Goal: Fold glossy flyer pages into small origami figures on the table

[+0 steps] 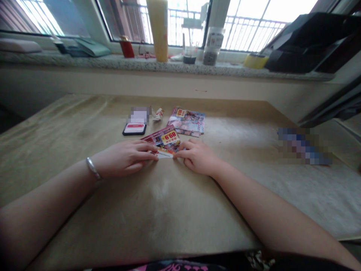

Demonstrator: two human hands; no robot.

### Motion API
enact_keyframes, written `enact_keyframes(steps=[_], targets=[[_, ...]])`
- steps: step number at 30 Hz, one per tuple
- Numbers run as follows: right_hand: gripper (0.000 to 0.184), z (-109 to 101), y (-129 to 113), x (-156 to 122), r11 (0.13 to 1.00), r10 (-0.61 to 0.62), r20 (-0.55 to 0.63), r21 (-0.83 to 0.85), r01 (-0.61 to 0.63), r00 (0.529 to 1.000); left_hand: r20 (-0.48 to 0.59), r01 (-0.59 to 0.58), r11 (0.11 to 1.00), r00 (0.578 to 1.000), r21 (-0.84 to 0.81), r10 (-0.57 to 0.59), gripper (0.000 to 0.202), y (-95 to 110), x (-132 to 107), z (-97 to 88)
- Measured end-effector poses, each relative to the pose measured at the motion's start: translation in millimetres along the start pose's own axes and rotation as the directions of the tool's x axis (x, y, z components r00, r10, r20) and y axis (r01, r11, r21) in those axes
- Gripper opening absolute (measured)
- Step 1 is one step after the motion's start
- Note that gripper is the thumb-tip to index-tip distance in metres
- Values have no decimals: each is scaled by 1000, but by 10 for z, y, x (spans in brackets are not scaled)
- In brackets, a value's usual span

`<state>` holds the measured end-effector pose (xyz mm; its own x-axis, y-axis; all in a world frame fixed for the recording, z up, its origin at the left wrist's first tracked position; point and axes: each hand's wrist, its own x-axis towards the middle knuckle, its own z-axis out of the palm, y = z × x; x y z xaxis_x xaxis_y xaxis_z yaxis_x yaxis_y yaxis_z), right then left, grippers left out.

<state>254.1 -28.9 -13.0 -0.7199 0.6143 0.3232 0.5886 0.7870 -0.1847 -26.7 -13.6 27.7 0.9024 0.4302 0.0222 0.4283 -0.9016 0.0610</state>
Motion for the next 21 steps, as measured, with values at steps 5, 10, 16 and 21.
enact_keyframes(steps=[5, 10, 16, 21], targets=[[40, -4, -1, 4, 1000, -2, 5, 1, 2, 1000, -10, 14, 1000, 1000, -11, -14, 40, -25, -3, -8], [39, 3, 5, -3, 1000, -5, -5, 6, 5, 1000, -40, 12, 1000, 999, 8, -11, 42, -62, -5, 13], [39, 3, 7, -2, 1000, -4, -8, 2, 4, 1000, -24, 14, 1000, 1000, -6, -14, 41, -66, -14, -9], [39, -6, 3, 1, 1000, -14, -5, 2, 14, 1000, 23, 79, 996, 997, -38, -78, 43, -50, -39, -51]])
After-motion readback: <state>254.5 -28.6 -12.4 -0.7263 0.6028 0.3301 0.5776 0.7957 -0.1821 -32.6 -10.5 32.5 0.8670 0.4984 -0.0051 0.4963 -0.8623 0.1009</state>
